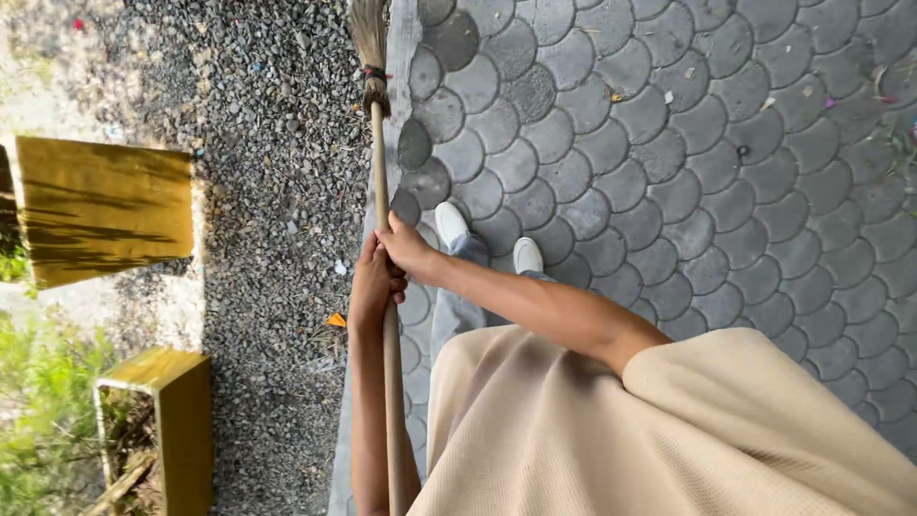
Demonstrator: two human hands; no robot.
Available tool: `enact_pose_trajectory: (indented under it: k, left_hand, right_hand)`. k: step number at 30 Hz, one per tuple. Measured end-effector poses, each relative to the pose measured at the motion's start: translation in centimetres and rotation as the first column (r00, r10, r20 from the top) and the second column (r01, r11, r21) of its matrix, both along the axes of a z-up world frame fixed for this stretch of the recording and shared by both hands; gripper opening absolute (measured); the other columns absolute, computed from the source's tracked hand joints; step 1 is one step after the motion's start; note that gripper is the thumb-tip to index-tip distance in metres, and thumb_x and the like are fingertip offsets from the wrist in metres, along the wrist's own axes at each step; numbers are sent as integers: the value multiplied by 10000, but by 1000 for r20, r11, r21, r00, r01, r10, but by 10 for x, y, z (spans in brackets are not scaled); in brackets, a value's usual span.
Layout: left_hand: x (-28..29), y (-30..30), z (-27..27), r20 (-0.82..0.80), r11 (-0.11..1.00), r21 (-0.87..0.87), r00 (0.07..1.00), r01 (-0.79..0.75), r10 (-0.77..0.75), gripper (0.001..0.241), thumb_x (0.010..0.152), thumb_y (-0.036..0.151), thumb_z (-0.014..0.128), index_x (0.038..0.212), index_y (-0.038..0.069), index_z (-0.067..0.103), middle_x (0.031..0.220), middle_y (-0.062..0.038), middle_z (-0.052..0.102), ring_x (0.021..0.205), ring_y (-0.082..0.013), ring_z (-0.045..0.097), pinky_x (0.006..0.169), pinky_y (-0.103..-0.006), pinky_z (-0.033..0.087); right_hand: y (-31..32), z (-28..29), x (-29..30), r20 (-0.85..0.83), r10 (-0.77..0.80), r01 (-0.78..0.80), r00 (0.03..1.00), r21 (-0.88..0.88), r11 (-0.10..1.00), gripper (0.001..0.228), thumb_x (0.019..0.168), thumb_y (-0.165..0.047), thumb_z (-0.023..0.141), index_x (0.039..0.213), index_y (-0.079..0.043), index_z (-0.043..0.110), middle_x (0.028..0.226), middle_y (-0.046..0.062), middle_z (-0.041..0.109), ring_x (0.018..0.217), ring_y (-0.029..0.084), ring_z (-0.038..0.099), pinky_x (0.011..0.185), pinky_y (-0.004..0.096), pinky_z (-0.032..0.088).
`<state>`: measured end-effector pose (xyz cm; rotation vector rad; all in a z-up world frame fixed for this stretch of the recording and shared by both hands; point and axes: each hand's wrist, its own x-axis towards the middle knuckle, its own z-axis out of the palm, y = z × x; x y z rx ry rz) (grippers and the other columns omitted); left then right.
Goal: Sweeping the outdoor paved floor area with a broom.
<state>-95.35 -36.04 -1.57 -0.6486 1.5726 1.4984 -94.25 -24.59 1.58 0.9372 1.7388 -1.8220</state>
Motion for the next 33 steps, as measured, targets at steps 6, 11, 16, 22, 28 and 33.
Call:
enact_pose_trajectory:
  k: [6, 11, 16, 22, 28, 33]
  left_hand:
    - [-30, 69, -5, -36, 976, -18, 976, 215, -216, 468, 1101, 337, 420, 1555, 311, 310, 649, -204, 510, 408, -299, 503, 208, -509, 435]
    - [-9, 161, -4, -55, 933, -33, 931, 359, -361, 465, 1095, 301, 408, 1549, 242, 322, 680, -236, 547, 428, -336, 542, 235, -514, 455]
    - [-35, 174, 20, -163, 888, -79, 873, 454, -461, 466, 1090, 264, 396, 1542, 172, 333, 712, -268, 585, 449, -374, 580, 261, -518, 475]
    - [-114, 98, 53, -250, 845, -227, 809, 485, -532, 472, 1082, 215, 380, 1533, 79, 349, 754, -311, 635, 477, -423, 632, 296, -523, 501]
    - [-185, 76, 54, -169, 910, -296, 922, 290, -349, 475, 1094, 218, 336, 1560, 123, 344, 690, -291, 642, 387, -353, 615, 238, -459, 531]
    - [-191, 137, -62, -24, 891, -203, 908, 406, -419, 450, 1088, 236, 348, 1526, 146, 401, 739, -306, 614, 430, -394, 615, 250, -516, 511]
  right_hand:
    - [36, -62, 14, 167, -331, 327, 929, 53, 943, 417, 1002, -365, 451, 1297, -129, 629, 1249, 176, 716, 1194, 383, 657, 935, 529, 527]
    - [99, -2, 41, 197, -617, 562, 762, 270, 781, 483, 974, -337, 493, 1400, -114, 545, 1359, 222, 633, 1267, 374, 598, 1023, 518, 461]
    - [115, 34, 10, 165, -732, 648, 661, 366, 668, 723, 922, -353, 531, 1594, -162, 343, 1516, 201, 515, 1345, 379, 538, 1076, 529, 448]
    - [78, 84, -99, 198, -483, 474, 853, 96, 875, 789, 905, -363, 534, 1624, -169, 274, 1536, 266, 464, 1352, 441, 515, 1057, 551, 466]
    - [57, 11, -182, 10, -277, 276, 961, -112, 955, 734, 911, -395, 593, 1578, -181, 374, 1471, 260, 542, 1329, 393, 556, 1062, 509, 482]
    - [168, -5, -155, 100, -480, 482, 872, -2, 876, 730, 914, -381, 586, 1570, -143, 372, 1432, 278, 565, 1295, 407, 581, 1047, 515, 488]
